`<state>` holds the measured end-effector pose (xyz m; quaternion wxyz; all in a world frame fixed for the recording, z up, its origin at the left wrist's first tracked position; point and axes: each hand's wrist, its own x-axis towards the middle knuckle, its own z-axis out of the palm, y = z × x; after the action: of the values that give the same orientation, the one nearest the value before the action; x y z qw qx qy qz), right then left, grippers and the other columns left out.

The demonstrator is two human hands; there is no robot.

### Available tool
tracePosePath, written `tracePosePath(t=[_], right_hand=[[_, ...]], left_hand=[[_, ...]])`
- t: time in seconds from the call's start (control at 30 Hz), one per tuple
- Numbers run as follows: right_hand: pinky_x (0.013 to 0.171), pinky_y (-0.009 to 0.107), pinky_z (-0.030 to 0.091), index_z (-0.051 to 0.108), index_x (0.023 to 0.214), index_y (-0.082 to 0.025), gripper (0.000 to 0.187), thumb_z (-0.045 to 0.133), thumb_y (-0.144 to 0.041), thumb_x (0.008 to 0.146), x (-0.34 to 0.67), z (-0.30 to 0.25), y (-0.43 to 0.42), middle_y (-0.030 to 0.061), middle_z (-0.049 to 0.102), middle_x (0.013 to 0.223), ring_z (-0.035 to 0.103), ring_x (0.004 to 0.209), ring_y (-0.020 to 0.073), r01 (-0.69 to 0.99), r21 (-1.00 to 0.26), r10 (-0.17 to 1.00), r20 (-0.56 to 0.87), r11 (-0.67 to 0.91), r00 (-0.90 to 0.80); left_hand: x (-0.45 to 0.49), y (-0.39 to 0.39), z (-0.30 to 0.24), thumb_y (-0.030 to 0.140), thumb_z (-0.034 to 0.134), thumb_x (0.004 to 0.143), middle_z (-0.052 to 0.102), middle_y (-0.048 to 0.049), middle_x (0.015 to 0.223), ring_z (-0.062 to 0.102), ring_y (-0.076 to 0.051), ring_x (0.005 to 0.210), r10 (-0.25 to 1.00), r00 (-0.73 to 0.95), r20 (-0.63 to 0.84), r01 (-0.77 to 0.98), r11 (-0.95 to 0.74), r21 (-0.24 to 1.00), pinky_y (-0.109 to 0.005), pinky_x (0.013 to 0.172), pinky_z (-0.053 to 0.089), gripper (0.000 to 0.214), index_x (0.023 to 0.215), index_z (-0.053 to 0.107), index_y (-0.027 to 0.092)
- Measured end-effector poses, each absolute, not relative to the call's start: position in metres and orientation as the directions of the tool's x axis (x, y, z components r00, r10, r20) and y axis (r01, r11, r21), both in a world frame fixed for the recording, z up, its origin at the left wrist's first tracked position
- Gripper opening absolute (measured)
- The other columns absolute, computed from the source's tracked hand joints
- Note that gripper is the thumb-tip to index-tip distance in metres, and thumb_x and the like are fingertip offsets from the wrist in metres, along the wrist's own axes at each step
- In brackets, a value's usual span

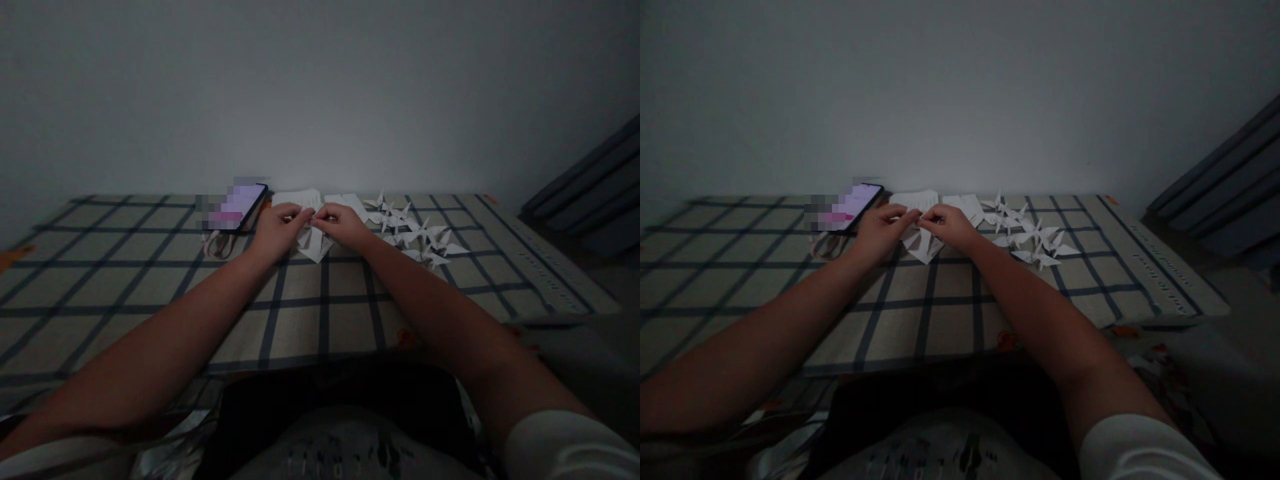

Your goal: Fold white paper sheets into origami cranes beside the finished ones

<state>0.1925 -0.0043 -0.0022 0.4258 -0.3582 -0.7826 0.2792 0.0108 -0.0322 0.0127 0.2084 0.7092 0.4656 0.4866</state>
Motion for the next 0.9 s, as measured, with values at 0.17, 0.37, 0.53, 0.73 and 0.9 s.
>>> tracePosePath(t=[0.17, 0.37, 0.53, 0.73, 0.9], right_hand=[[0.08, 0.031, 0.046, 0.07, 0.082, -0.017, 0.023, 0.069, -0.039, 0.085, 0.1927, -0.0028, -0.0028, 0.0044, 0.071, 0.086, 0.061, 0.081, 0.016, 0.333, -0.748, 0.804, 0.439, 0.575, -0.401], [0.084, 0.033, 0.047, 0.072, 0.083, -0.018, 0.018, 0.069, -0.037, 0.085, 0.1939, -0.004, 0.0007, 0.0045, 0.071, 0.087, 0.063, 0.086, 0.0176, 0.322, -0.71, 0.763, 0.471, 0.626, -0.442], [0.086, 0.033, 0.047, 0.072, 0.08, -0.019, 0.017, 0.07, -0.035, 0.085, 0.1951, -0.004, 0.0021, 0.0042, 0.069, 0.086, 0.063, 0.087, 0.018, 0.339, -0.69, 0.757, 0.489, 0.64, -0.433], [0.086, 0.034, 0.047, 0.075, 0.086, -0.02, 0.016, 0.071, -0.036, 0.086, 0.1945, -0.0039, 0.0008, 0.0041, 0.068, 0.089, 0.062, 0.088, 0.0174, 0.315, -0.694, 0.751, 0.509, 0.647, -0.42], [0.088, 0.034, 0.047, 0.076, 0.082, -0.021, 0.015, 0.072, -0.035, 0.086, 0.1957, -0.0044, 0.0023, 0.0035, 0.067, 0.088, 0.061, 0.089, 0.0174, 0.314, -0.727, 0.784, 0.497, 0.61, -0.373]], left_hand=[[0.0084, -0.0291, 0.0101, 0.045, 0.063, 0.086, 0.067, -0.0031, 0.074, 0.059, -0.018, 0.075, 0.814, 0.122, 0.569, 0.463, -0.553, 0.692, -0.03, 0.073, 0.043, 0.03, 0.07, 0.07, 0.02], [0.0065, -0.0287, 0.0103, 0.049, 0.061, 0.088, 0.069, -0.0042, 0.077, 0.06, -0.018, 0.078, 0.812, 0.08, 0.579, 0.498, -0.535, 0.682, -0.031, 0.075, 0.044, 0.033, 0.075, 0.071, 0.02], [0.0076, -0.0319, 0.0114, 0.053, 0.061, 0.09, 0.072, -0.0058, 0.086, 0.062, -0.02, 0.086, 0.814, 0.08, 0.575, 0.464, -0.541, 0.702, -0.031, 0.082, 0.046, 0.035, 0.08, 0.073, 0.021], [0.0083, -0.0335, 0.012, 0.053, 0.063, 0.089, 0.071, -0.0051, 0.086, 0.062, -0.019, 0.085, 0.807, 0.043, 0.589, 0.439, -0.545, 0.715, -0.03, 0.081, 0.047, 0.035, 0.079, 0.073, 0.02], [0.0088, -0.0277, 0.0085, 0.055, 0.063, 0.088, 0.072, -0.0086, 0.11, 0.064, -0.022, 0.105, 0.825, 0.077, 0.56, 0.333, -0.551, 0.765, -0.033, 0.093, 0.048, 0.038, 0.098, 0.074, 0.02]])
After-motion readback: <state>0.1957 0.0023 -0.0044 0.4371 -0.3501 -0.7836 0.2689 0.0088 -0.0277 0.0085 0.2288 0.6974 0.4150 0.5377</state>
